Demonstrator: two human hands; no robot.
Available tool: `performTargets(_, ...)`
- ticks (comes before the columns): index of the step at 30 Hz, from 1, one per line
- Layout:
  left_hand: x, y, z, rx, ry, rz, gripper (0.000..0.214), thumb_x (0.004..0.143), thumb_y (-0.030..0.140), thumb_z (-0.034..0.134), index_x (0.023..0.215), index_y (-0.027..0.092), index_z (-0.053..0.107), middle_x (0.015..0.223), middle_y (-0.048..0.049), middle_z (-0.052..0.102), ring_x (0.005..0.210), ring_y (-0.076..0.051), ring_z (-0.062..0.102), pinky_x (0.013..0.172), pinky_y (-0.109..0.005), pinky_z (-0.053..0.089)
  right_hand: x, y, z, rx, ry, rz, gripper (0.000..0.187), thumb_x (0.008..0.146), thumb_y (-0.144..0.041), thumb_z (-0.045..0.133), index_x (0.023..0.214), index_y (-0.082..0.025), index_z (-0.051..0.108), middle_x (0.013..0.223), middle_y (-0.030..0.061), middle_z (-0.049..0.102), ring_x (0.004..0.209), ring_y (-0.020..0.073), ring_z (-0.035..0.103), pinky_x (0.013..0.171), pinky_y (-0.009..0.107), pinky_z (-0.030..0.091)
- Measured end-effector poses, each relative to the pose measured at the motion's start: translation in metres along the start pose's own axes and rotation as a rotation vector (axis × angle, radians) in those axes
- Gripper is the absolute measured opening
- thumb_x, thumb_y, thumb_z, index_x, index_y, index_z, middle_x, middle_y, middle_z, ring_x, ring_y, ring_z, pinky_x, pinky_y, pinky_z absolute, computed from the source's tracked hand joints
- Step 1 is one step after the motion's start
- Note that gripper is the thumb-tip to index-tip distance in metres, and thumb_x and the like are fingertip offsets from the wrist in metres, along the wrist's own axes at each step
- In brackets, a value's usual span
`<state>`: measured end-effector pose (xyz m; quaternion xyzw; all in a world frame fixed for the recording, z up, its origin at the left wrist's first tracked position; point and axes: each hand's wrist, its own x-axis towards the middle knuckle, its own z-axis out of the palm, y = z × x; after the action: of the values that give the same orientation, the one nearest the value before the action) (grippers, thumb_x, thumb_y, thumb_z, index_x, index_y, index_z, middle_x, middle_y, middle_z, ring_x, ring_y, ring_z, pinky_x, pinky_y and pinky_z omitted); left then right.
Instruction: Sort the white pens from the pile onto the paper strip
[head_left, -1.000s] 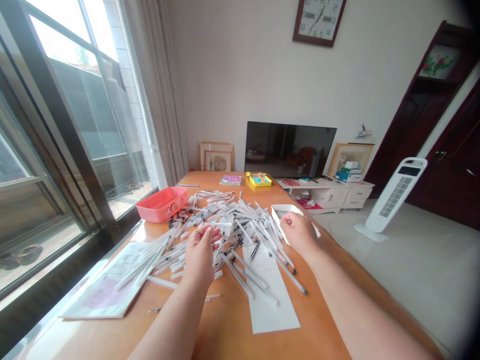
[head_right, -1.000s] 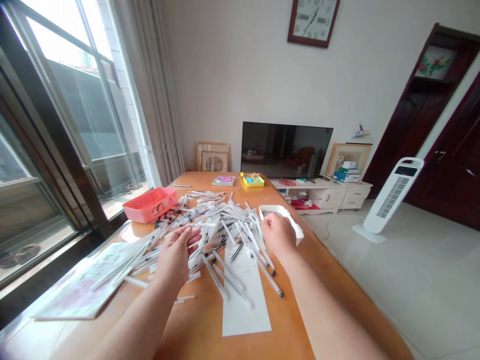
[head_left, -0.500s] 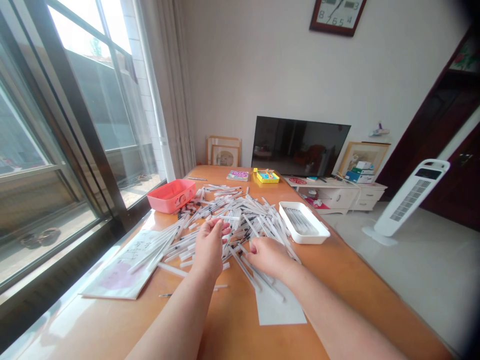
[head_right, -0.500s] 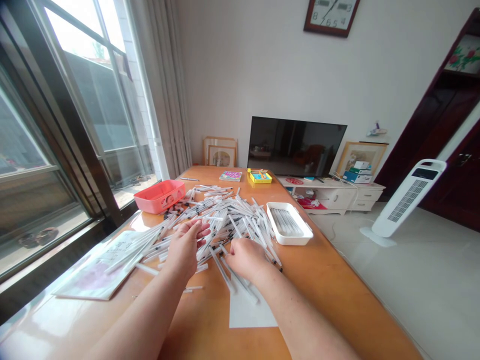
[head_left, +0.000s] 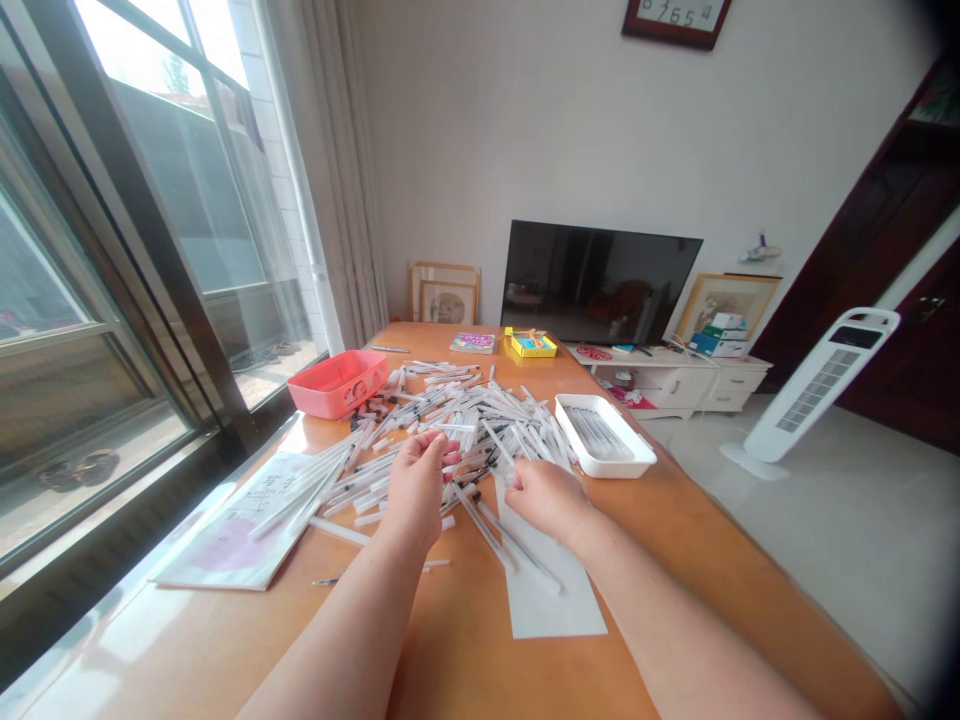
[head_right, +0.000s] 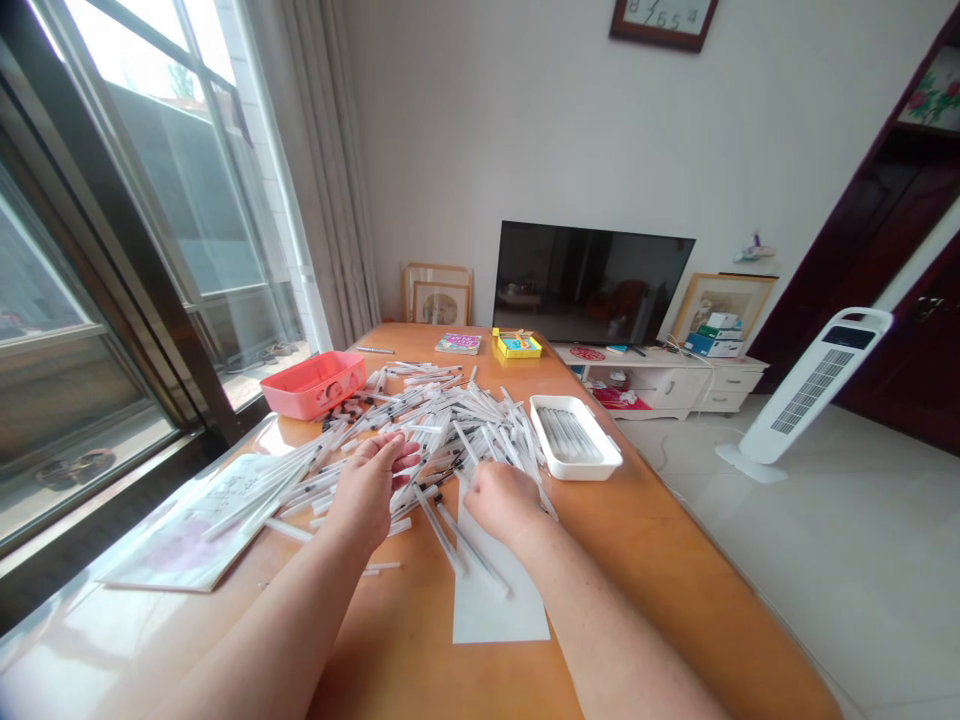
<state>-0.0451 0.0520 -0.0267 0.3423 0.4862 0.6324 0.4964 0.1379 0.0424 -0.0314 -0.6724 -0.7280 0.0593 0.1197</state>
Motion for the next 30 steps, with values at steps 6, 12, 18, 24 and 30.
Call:
performTargets(6,0.003,0.001,-0.003,-0.021,0.035,0.002,0.041,0.074,0.046,0.073,0.103,0.019,0.063,0.1,-0.0094,0.074,0.081,-0.017,0.069,0.066,-0.026,0.044,0.007,0.02,-0.008,0.001,0.082,0.057,0.01,0.083,-0.028,0.059,0.091,-0.025,0.064,0.085,0.0025,0.071,0.078,0.02,0.062,0.059,0.028,0.026)
performTargets(12,0.007,0.006,-0.006,-0.06,0.114,0.016,0.038,0.071,0.041,0.071,0.102,0.019,0.063,0.102,-0.0104,0.074,0.083,-0.019,0.07,0.063,-0.026,0.043,0.015,0.03,-0.013,0.023,0.096,0.104,0.015,0.087,-0.023,0.052,0.089,-0.024,0.067,0.087,0.004,0.072,0.08,0.0193,0.062,0.058,0.028,0.026)
performTargets(18,0.018,0.01,-0.016,-0.094,0.229,0.051,0.038,0.072,0.037,0.066,0.105,0.02,0.063,0.1,-0.0079,0.073,0.083,-0.018,0.069,0.061,-0.024,0.042,0.031,0.026,-0.011,0.006,0.046,0.087,0.017,0.087,-0.021,0.053,0.085,-0.022,0.07,0.087,0.0054,0.073,0.082,0.0195,0.064,0.059,0.028,0.028)
performTargets(24,0.008,0.01,-0.008,0.093,0.132,0.101,0.031,0.077,0.031,0.059,0.105,0.019,0.062,0.1,-0.0075,0.071,0.082,-0.018,0.066,0.061,-0.026,0.043,0.035,0.027,-0.008,-0.007,-0.059,0.04,0.014,0.079,-0.014,0.062,0.084,-0.022,0.072,0.087,0.005,0.073,0.082,0.019,0.063,0.062,0.026,0.031)
performTargets(30,-0.024,-0.005,0.009,0.767,-0.49,0.555,0.026,0.079,0.015,0.049,0.095,0.023,0.067,0.094,-0.0044,0.068,0.087,-0.02,0.063,0.076,-0.032,0.046,0.026,0.017,-0.001,0.002,-0.104,-0.021,0.009,0.08,-0.017,0.063,0.084,-0.021,0.071,0.087,0.0053,0.073,0.083,0.0188,0.063,0.065,0.027,0.032)
